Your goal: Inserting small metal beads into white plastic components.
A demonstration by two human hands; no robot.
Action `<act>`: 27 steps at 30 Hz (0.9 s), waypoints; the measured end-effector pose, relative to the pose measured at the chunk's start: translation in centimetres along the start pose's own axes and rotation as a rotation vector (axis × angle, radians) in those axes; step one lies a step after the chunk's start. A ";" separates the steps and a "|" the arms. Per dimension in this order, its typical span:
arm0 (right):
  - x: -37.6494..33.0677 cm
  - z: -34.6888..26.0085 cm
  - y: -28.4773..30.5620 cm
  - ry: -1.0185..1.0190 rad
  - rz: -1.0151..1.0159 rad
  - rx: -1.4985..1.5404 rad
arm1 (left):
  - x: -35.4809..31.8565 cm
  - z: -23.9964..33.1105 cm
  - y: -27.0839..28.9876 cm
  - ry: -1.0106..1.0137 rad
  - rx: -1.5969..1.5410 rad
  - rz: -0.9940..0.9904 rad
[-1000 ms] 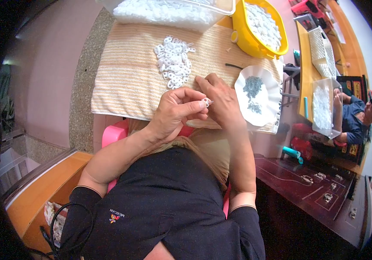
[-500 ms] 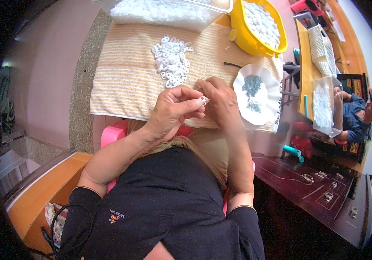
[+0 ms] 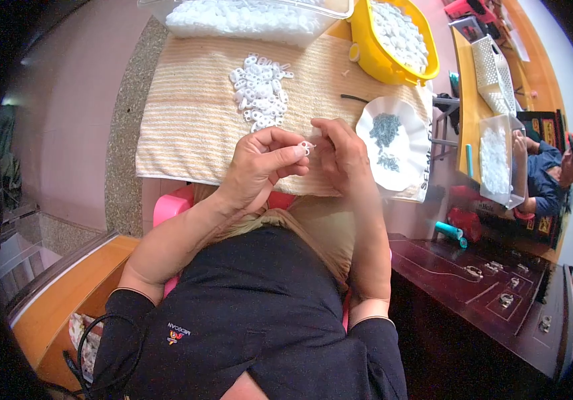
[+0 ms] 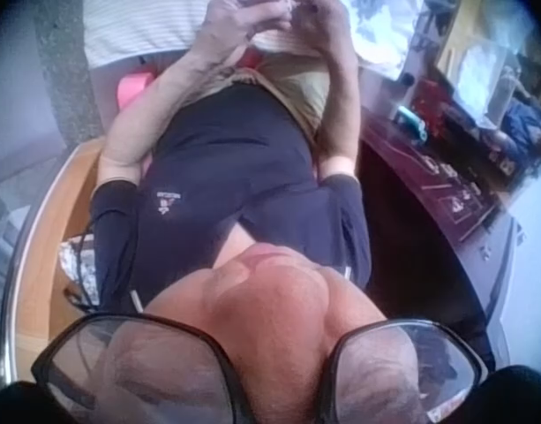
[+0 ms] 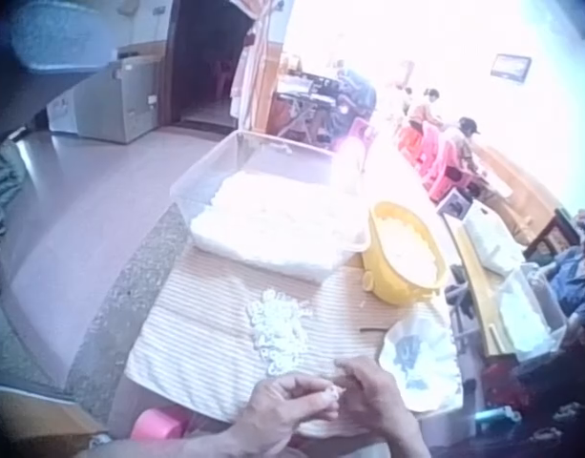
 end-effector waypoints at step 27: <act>-1.6 2.8 -1.4 -0.301 0.025 0.779 | 0.7 0.5 0.9 0.023 0.018 0.105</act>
Point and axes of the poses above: each hand's wrist, its own x-axis towards the middle knuckle, its own y-axis out of the back of the hand, z = x × y, the point moved 4 cm from there along x, towards the middle knuckle, and after that the axes turned 1 degree about -x, right-handed, at the moved point
